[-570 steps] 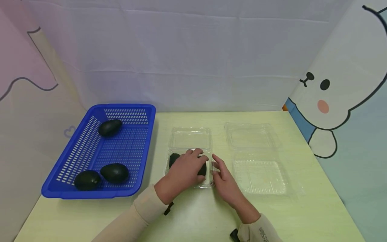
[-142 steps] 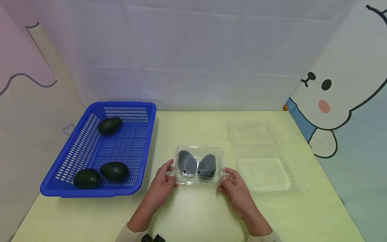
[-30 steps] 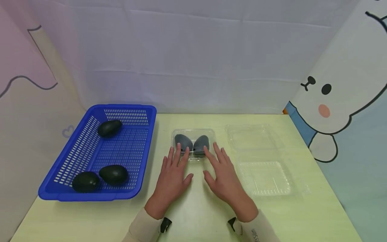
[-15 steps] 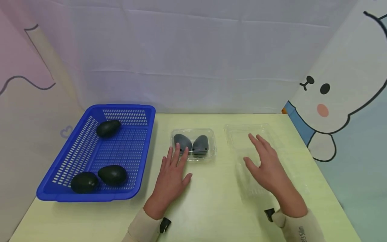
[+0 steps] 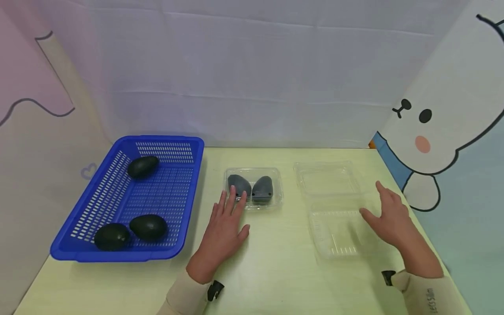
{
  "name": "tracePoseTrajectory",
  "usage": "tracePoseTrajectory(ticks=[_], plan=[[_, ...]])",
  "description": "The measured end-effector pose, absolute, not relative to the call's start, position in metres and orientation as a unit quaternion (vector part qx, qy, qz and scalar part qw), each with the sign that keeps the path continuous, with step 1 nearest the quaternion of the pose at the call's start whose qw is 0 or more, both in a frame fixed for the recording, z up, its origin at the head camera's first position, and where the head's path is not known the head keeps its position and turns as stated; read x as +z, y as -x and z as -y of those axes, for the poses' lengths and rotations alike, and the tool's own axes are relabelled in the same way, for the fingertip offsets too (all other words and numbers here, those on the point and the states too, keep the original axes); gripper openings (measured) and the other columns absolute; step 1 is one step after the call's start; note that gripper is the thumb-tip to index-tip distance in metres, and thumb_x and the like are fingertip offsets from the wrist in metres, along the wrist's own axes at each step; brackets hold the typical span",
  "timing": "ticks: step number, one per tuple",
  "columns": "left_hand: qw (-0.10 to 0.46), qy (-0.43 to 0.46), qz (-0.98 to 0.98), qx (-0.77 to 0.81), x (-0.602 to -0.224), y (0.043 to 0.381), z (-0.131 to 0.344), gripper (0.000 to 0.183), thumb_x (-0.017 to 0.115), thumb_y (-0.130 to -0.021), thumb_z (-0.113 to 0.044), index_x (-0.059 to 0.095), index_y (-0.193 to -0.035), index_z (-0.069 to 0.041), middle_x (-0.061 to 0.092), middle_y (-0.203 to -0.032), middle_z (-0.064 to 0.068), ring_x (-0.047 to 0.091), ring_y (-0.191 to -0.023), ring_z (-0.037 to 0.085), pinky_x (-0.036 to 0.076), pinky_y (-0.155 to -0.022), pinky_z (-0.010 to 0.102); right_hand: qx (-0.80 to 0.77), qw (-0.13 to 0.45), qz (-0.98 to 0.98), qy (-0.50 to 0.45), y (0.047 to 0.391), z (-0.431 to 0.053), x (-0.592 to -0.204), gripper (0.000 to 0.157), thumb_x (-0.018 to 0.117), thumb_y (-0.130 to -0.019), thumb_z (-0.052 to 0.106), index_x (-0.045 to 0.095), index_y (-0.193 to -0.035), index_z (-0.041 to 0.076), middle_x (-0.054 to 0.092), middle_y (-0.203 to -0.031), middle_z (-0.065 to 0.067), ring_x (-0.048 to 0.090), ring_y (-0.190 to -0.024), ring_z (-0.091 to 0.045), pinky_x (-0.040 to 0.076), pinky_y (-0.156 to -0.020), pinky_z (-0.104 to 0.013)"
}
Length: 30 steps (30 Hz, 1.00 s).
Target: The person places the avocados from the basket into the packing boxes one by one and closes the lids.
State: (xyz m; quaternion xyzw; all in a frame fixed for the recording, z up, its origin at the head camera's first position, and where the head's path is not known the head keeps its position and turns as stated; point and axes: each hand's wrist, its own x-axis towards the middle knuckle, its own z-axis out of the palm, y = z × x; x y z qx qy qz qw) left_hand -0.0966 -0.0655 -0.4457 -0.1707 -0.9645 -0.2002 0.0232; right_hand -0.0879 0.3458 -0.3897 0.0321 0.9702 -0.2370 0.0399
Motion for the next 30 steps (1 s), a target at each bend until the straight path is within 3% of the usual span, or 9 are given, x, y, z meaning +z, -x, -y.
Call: tracePoseTrajectory(ticks=[8,16,23,30], plan=[[0.013,0.177,0.957,-0.229,-0.415,0.094,0.076,0.076,0.069,-0.098,-0.026,0.032,-0.162,-0.008,0.013,-0.169,0.021,0.007,-0.155,0.045,0.016,-0.121,0.062,-0.261,0.118,-0.958,-0.027,0.093,-0.384,-0.388,0.083,0.050,-0.109,0.025,-0.005,-0.155,-0.018,0.012,-0.149,-0.052,0.020,-0.134,-0.070,0.031,-0.099,-0.078],[0.021,0.188,0.951,-0.244,-0.378,0.090,0.099,0.078,0.069,-0.099,-0.029,0.028,-0.164,-0.010,0.009,-0.171,0.018,0.004,-0.155,0.045,0.014,-0.120,0.063,-0.311,0.182,-0.932,-0.047,0.094,-0.399,-0.396,0.077,0.041,-0.112,0.027,-0.009,-0.158,-0.008,0.015,-0.151,-0.050,0.027,-0.133,-0.069,0.040,-0.096,-0.073],[0.015,0.176,0.954,-0.242,-0.340,0.085,0.128,0.081,0.067,-0.101,-0.031,0.021,-0.166,-0.014,0.001,-0.172,0.015,-0.005,-0.156,0.043,0.010,-0.120,0.066,-0.338,0.171,-0.925,-0.024,0.088,-0.399,-0.409,0.065,0.037,-0.109,0.006,-0.001,-0.159,-0.010,0.023,-0.149,-0.049,0.041,-0.127,-0.067,0.052,-0.090,-0.062],[0.004,0.166,0.963,-0.213,-0.306,0.088,0.153,0.084,0.063,-0.104,-0.036,0.010,-0.167,-0.018,-0.008,-0.172,0.011,-0.014,-0.155,0.037,0.011,-0.117,0.070,-0.358,0.167,-0.918,-0.035,0.084,-0.395,-0.415,0.065,0.037,-0.107,0.002,0.001,-0.160,-0.007,0.023,-0.152,-0.047,0.036,-0.132,-0.066,0.054,-0.090,-0.061]])
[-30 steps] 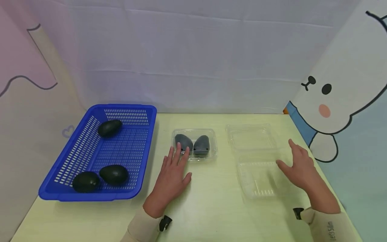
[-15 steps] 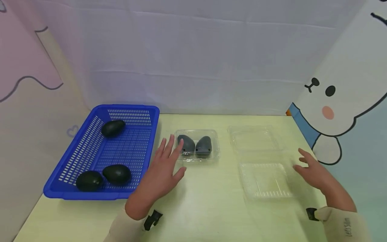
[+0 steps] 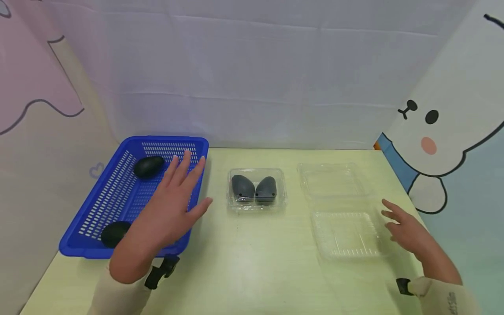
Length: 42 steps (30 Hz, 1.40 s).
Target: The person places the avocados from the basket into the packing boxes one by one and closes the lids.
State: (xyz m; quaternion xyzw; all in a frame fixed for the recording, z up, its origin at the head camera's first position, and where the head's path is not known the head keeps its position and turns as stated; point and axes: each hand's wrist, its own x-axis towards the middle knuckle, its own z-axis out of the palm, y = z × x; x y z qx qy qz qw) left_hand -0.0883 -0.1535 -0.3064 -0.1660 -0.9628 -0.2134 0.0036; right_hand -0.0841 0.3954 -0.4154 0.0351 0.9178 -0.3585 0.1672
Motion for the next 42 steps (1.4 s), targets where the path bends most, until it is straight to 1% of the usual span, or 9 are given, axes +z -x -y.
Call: tracePoseTrajectory(ticks=[5,9,13,20,28,33,37,42], plan=[[0.005,0.161,0.967,-0.200,-0.294,0.098,0.170,0.085,0.062,-0.104,-0.036,0.010,-0.167,-0.015,-0.011,-0.171,0.013,-0.017,-0.154,0.039,0.008,-0.117,0.071,-0.381,0.158,-0.910,-0.046,0.079,-0.392,-0.419,0.065,0.036,-0.106,-0.001,0.002,-0.161,-0.006,0.024,-0.152,-0.046,0.039,-0.131,-0.065,0.056,-0.088,-0.058],[-0.003,0.153,0.969,-0.195,-0.289,0.107,0.182,0.085,0.061,-0.104,-0.038,0.009,-0.167,-0.013,-0.013,-0.171,0.015,-0.018,-0.154,0.040,0.003,-0.116,0.071,-0.404,0.150,-0.901,-0.050,0.076,-0.388,-0.420,0.066,0.034,-0.106,-0.002,-0.001,-0.162,-0.004,0.024,-0.153,-0.046,0.041,-0.130,-0.064,0.057,-0.087,-0.056],[-0.016,0.145,0.971,-0.191,-0.286,0.118,0.192,0.086,0.059,-0.105,-0.039,0.007,-0.167,-0.011,-0.014,-0.170,0.018,-0.021,-0.153,0.040,-0.003,-0.118,0.068,-0.420,0.150,-0.893,-0.056,0.073,-0.385,-0.421,0.067,0.034,-0.106,-0.003,-0.003,-0.161,-0.004,0.023,-0.153,-0.046,0.041,-0.130,-0.064,0.058,-0.086,-0.054],[-0.045,0.117,0.975,-0.182,-0.283,0.137,0.205,0.087,0.057,-0.105,-0.044,0.005,-0.167,-0.013,-0.016,-0.170,0.015,-0.022,-0.153,0.039,0.000,-0.115,0.072,-0.433,0.146,-0.887,-0.065,0.068,-0.379,-0.423,0.066,0.035,-0.106,-0.003,0.000,-0.162,-0.004,0.025,-0.154,-0.044,0.045,-0.129,-0.062,0.060,-0.083,-0.049],[-0.055,0.109,0.976,-0.183,-0.289,0.159,0.223,0.086,0.057,-0.105,-0.040,0.006,-0.166,-0.006,-0.011,-0.168,0.025,-0.018,-0.152,0.048,-0.001,-0.113,0.074,-0.461,0.134,-0.875,-0.060,0.058,-0.368,-0.427,0.066,0.036,-0.105,-0.005,0.003,-0.163,-0.004,0.026,-0.153,-0.044,0.049,-0.127,-0.061,0.061,-0.078,-0.043],[-0.070,0.097,0.976,-0.181,-0.294,0.169,0.233,0.087,0.059,-0.104,-0.037,0.008,-0.165,-0.002,-0.005,-0.167,0.031,-0.011,-0.151,0.053,0.003,-0.113,0.076,-0.471,0.127,-0.871,-0.061,0.051,-0.361,-0.429,0.066,0.037,-0.105,-0.005,0.005,-0.163,-0.003,0.028,-0.154,-0.043,0.051,-0.126,-0.059,0.061,-0.078,-0.040],[-0.070,0.097,0.978,-0.170,-0.299,0.179,0.242,0.085,0.059,-0.104,-0.034,0.010,-0.163,0.003,0.000,-0.165,0.036,-0.006,-0.150,0.057,0.006,-0.113,0.076,-0.475,0.122,-0.869,-0.061,0.046,-0.358,-0.430,0.065,0.037,-0.106,-0.004,0.005,-0.163,-0.002,0.030,-0.154,-0.042,0.052,-0.126,-0.057,0.061,-0.078,-0.039],[-0.075,0.088,0.981,-0.157,-0.306,0.188,0.252,0.085,0.061,-0.104,-0.032,0.011,-0.162,0.005,0.001,-0.164,0.038,-0.004,-0.149,0.059,0.006,-0.114,0.075,-0.481,0.115,-0.867,-0.060,0.038,-0.353,-0.432,0.065,0.037,-0.106,-0.005,0.007,-0.163,-0.003,0.032,-0.153,-0.042,0.054,-0.124,-0.056,0.061,-0.077,-0.037]])
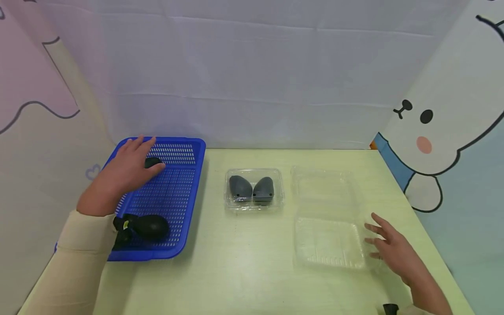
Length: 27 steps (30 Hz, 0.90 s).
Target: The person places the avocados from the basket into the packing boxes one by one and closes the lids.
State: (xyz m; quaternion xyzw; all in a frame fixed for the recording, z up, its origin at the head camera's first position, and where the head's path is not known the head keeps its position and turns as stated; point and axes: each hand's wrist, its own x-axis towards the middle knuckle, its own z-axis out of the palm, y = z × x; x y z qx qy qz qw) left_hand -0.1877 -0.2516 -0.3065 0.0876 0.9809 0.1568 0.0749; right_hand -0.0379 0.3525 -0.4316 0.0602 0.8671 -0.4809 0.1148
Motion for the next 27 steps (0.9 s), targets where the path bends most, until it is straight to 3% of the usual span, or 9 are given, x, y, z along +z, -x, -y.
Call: tracePoseTrajectory(ticks=[14,27], plan=[[0.043,-0.065,-0.988,0.131,-0.327,0.217,0.271,0.084,0.069,-0.098,-0.032,0.026,-0.156,0.011,0.023,-0.155,0.042,0.023,-0.142,0.061,0.023,-0.111,0.074,-0.492,0.116,-0.859,-0.077,0.023,-0.342,-0.432,0.065,0.039,-0.106,-0.005,0.007,-0.164,-0.001,0.032,-0.154,-0.041,0.056,-0.124,-0.053,0.061,-0.077,-0.037],[0.046,-0.042,-0.990,0.130,-0.353,0.240,0.291,0.083,0.071,-0.097,-0.033,0.030,-0.154,0.011,0.028,-0.151,0.042,0.027,-0.137,0.062,0.027,-0.107,0.076,-0.491,0.131,-0.856,-0.098,0.020,-0.338,-0.430,0.067,0.039,-0.106,-0.005,0.005,-0.164,0.000,0.029,-0.156,-0.040,0.054,-0.127,-0.053,0.061,-0.079,-0.040]])
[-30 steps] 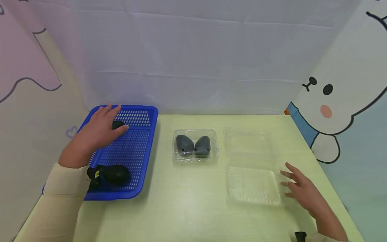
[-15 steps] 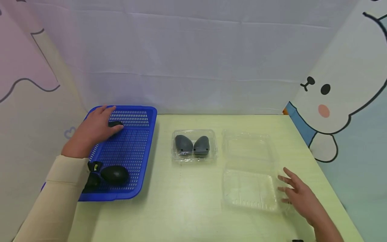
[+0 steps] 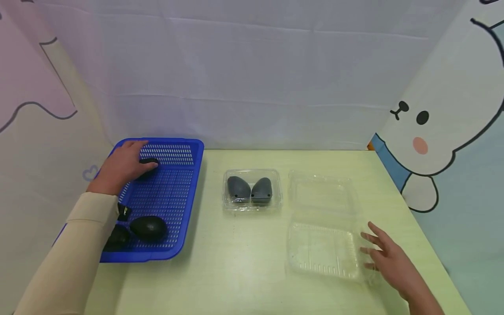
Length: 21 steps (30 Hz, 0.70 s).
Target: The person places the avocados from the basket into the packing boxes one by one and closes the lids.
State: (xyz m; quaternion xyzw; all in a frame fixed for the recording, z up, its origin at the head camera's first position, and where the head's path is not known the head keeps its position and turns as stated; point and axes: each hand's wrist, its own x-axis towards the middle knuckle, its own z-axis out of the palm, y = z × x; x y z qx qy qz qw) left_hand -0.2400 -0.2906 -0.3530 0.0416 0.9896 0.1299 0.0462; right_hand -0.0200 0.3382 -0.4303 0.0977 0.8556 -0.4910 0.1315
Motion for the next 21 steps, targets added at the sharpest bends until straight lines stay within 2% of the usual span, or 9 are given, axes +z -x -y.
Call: tracePoseTrajectory(ticks=[21], plan=[[0.063,-0.027,-0.985,0.158,-0.400,0.260,0.313,0.086,0.074,-0.095,-0.031,0.028,-0.154,0.013,0.026,-0.151,0.045,0.024,-0.138,0.065,0.022,-0.109,0.076,-0.510,0.142,-0.841,-0.114,0.007,-0.331,-0.431,0.069,0.041,-0.107,-0.002,0.004,-0.165,0.005,0.027,-0.158,-0.038,0.051,-0.131,-0.053,0.061,-0.082,-0.040]])
